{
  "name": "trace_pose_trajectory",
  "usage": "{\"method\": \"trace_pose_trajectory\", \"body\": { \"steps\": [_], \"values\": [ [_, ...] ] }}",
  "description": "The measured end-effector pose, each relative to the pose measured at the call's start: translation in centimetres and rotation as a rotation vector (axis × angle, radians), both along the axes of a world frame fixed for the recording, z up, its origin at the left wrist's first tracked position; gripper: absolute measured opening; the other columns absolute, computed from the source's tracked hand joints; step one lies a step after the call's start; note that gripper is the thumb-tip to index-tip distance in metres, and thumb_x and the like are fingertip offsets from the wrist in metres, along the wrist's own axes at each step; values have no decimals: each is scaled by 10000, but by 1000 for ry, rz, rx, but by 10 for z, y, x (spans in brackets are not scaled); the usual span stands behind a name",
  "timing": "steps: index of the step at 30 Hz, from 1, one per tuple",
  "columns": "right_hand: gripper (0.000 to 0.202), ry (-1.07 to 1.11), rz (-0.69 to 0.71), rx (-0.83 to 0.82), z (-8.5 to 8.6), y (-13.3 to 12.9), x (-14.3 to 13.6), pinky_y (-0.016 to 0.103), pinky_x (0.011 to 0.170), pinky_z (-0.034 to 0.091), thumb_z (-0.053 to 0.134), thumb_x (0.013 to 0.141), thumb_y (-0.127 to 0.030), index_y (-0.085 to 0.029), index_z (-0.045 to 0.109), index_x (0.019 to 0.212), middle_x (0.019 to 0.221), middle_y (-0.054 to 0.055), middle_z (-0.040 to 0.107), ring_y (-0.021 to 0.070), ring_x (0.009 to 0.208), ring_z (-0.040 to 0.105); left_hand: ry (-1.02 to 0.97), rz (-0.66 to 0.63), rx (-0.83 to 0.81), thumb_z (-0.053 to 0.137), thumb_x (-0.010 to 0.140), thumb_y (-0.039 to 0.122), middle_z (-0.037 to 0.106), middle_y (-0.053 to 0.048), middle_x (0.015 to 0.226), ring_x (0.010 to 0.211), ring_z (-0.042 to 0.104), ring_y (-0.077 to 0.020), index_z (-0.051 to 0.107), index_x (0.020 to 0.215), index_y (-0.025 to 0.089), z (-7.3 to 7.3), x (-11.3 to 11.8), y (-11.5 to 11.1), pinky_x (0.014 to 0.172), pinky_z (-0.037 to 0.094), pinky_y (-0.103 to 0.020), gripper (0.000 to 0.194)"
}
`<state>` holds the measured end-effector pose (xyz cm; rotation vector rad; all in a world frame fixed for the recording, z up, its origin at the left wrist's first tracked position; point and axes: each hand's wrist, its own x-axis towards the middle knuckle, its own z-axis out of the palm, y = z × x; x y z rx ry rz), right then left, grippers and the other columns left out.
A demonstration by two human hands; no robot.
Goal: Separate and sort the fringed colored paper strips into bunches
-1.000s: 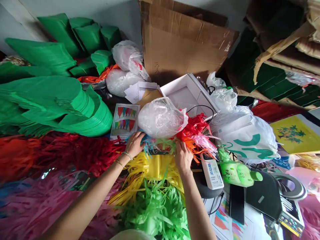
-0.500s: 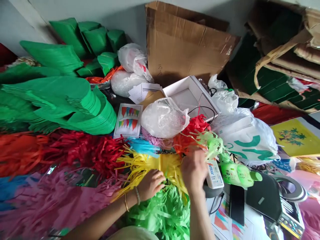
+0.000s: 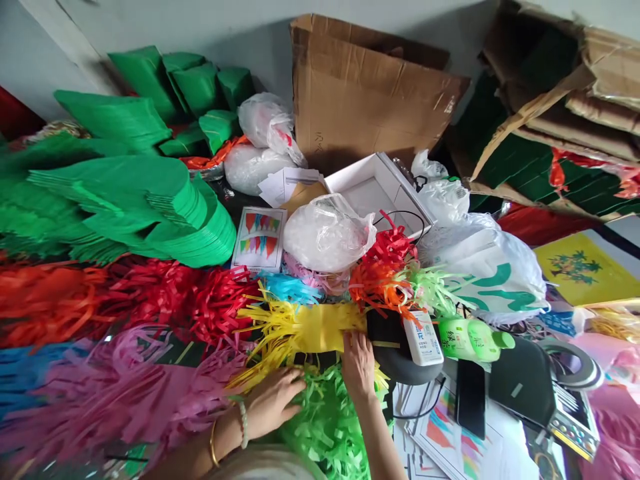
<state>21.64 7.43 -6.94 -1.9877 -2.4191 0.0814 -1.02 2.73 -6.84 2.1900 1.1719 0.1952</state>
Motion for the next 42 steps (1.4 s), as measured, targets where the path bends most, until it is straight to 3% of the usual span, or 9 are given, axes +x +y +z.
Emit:
{"method": "trace_pose_trajectory", "body": {
  "steps": [2, 5, 11, 15, 18, 26, 32, 37, 42],
  "values": [
    [447, -4, 2, 34, 5, -2, -7, 421, 916, 424, 531, 784, -42, -149, 590, 1214, 1211, 161, 604, 313, 1091, 526, -68, 111, 98, 540, 912, 208, 653, -54, 1010, 925, 635, -225, 615, 922, 215, 16, 13, 21, 827, 526, -383, 77],
    [452, 50, 72, 121, 10, 0, -21, 425, 958, 426, 483, 785, -24, -127, 582, 1214, 1208, 161, 605, 295, 1103, 529, -146, 257, 222, 399, 941, 101, 646, -42, 864, 824, 646, -194, 568, 1015, 203, 20, 34, 55, 755, 547, -342, 210],
    [469, 86, 328, 170, -21, 9, -25, 419, 1040, 412, 488, 763, -5, -130, 598, 1201, 1212, 130, 654, 257, 1179, 551, -174, 151, 273, 615, 693, 47, 642, -135, 1137, 1086, 616, -293, 502, 1196, 157, -32, 43, 77, 947, 538, -458, 528],
    [353, 82, 440, 165, -42, 10, -11, 391, 1009, 447, 511, 809, 5, -135, 653, 1101, 1136, 136, 699, 245, 1103, 617, -175, 110, 285, 569, 761, 45, 597, -151, 1269, 1190, 582, -283, 498, 1239, 163, -55, 30, 68, 1004, 519, -451, 498],
    [289, 93, 474, 127, -41, 12, -5, 384, 968, 471, 517, 840, -5, -138, 667, 1047, 1085, 136, 716, 239, 1031, 647, -178, 84, 288, 496, 846, 62, 579, -142, 1316, 1217, 573, -261, 527, 1215, 172, -61, 24, 68, 1023, 509, -445, 386],
    [231, 188, 360, -40, -7, 40, -11, 283, 835, 463, 520, 880, -80, -188, 674, 747, 832, 40, 715, 174, 873, 647, -189, 57, 274, 519, 904, 190, 639, -149, 1230, 1204, 582, -273, 573, 1157, 157, -45, 23, 74, 1034, 479, -474, 261],
    [212, 221, 275, -130, 11, 55, -19, 279, 828, 434, 478, 893, -121, -185, 679, 912, 880, 52, 708, 179, 881, 632, -166, 175, 224, 428, 907, 96, 645, -123, 1190, 1121, 614, -230, 563, 1150, 161, -41, 26, 79, 966, 522, -410, 285],
    [303, 237, 332, -225, 11, 61, -25, 284, 933, 405, 550, 845, -121, -190, 643, 1125, 1093, 76, 699, 197, 1034, 611, -84, 252, 140, 411, 883, 45, 707, -90, 1003, 917, 682, -225, 580, 1161, 179, -42, 20, 91, 805, 561, -363, 352],
    [289, 213, 255, -316, 8, 77, -16, 263, 871, 417, 492, 887, -97, -224, 700, 1042, 981, 48, 732, 183, 954, 649, 8, 257, 32, 472, 890, 84, 730, -68, 858, 796, 703, -213, 628, 1126, 182, -30, 6, 107, 707, 528, -297, 299]
  ]
}}
